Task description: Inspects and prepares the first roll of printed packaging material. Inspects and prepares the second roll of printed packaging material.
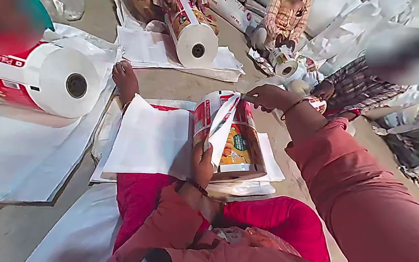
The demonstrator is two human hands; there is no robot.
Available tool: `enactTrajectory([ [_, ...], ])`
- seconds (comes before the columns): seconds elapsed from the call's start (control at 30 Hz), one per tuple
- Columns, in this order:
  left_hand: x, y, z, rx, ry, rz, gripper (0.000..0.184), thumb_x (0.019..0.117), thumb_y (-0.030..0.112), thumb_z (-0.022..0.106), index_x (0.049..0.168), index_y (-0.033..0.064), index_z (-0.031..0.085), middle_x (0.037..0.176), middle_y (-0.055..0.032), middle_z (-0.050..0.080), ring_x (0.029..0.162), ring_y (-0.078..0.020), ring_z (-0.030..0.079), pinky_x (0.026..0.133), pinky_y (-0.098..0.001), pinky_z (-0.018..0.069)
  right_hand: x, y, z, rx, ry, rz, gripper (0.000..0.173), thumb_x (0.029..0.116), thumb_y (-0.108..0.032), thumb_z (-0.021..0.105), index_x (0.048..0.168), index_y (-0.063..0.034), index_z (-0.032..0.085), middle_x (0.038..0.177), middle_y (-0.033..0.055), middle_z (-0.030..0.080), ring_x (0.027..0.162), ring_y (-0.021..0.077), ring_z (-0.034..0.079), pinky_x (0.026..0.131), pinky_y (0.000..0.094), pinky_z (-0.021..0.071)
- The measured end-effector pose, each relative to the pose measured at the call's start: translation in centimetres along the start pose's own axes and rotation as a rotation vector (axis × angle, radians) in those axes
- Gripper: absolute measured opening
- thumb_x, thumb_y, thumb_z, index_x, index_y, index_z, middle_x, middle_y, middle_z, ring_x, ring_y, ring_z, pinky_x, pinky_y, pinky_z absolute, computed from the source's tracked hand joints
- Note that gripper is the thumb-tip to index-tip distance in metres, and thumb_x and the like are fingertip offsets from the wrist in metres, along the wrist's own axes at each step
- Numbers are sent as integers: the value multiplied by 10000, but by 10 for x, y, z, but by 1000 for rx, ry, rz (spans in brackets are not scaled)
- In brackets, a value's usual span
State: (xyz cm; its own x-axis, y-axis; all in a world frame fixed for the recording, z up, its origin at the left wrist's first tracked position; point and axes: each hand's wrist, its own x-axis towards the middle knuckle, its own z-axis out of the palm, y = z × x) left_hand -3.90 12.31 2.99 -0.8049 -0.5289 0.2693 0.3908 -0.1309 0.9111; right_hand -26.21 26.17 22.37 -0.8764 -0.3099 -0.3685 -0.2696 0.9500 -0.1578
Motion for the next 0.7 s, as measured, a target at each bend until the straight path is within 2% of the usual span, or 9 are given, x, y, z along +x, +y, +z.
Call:
enactTrajectory([
  [0.07,0,0,3,-44,24,-4,311,1060,121,420,1117,-76,654,1025,-81,685,1000,-44,661,944,-264,549,-8,0,-10,-38,-50,8,407,1083,-430,503,1391,-188,614,908,95,697,575,152,574,544,339,505],
  [0.17,0,2,3,-75,71,-42,313,1071,130,408,1099,-66,650,1003,-66,681,980,-39,662,936,-262,548,-12,-6,-9,4,-18,55,370,1089,-340,521,1419,-184,581,938,99,698,583,141,569,544,323,496],
  [0.33,-1,0,3,-48,74,-23,298,1065,128,411,1062,-46,653,961,-47,675,954,-38,663,911,-266,555,3,6,7,161,188,81,380,1095,-261,476,1454,-153,543,1021,162,687,660,207,642,609,383,554],
  [0.43,-1,-1,1,-28,65,-10,306,1066,128,411,1046,-46,662,959,-56,678,954,-48,663,914,-269,552,12,5,16,127,176,21,371,1104,-330,457,1382,-128,598,989,156,695,655,217,650,611,401,562],
  [0.57,0,-1,3,-44,75,-30,304,1069,130,409,1055,-36,664,970,-50,677,970,-45,662,923,-272,553,17,-5,14,-21,97,-13,345,1110,-302,446,1300,-77,625,984,168,681,691,252,657,658,447,569],
  [0.63,-2,-1,3,-64,82,-38,299,1069,131,403,1053,-30,656,970,-44,672,967,-47,661,918,-275,555,9,-7,4,-83,25,-17,347,1105,-318,465,1307,-97,639,935,141,687,632,206,617,612,401,541],
  [0.7,-3,1,3,-87,107,-6,303,1065,106,392,1095,-62,641,1001,-51,681,991,-36,662,937,-262,551,-2,-12,-12,-100,-79,-2,348,1096,-362,497,1350,-166,633,894,82,690,553,130,549,526,311,483],
])
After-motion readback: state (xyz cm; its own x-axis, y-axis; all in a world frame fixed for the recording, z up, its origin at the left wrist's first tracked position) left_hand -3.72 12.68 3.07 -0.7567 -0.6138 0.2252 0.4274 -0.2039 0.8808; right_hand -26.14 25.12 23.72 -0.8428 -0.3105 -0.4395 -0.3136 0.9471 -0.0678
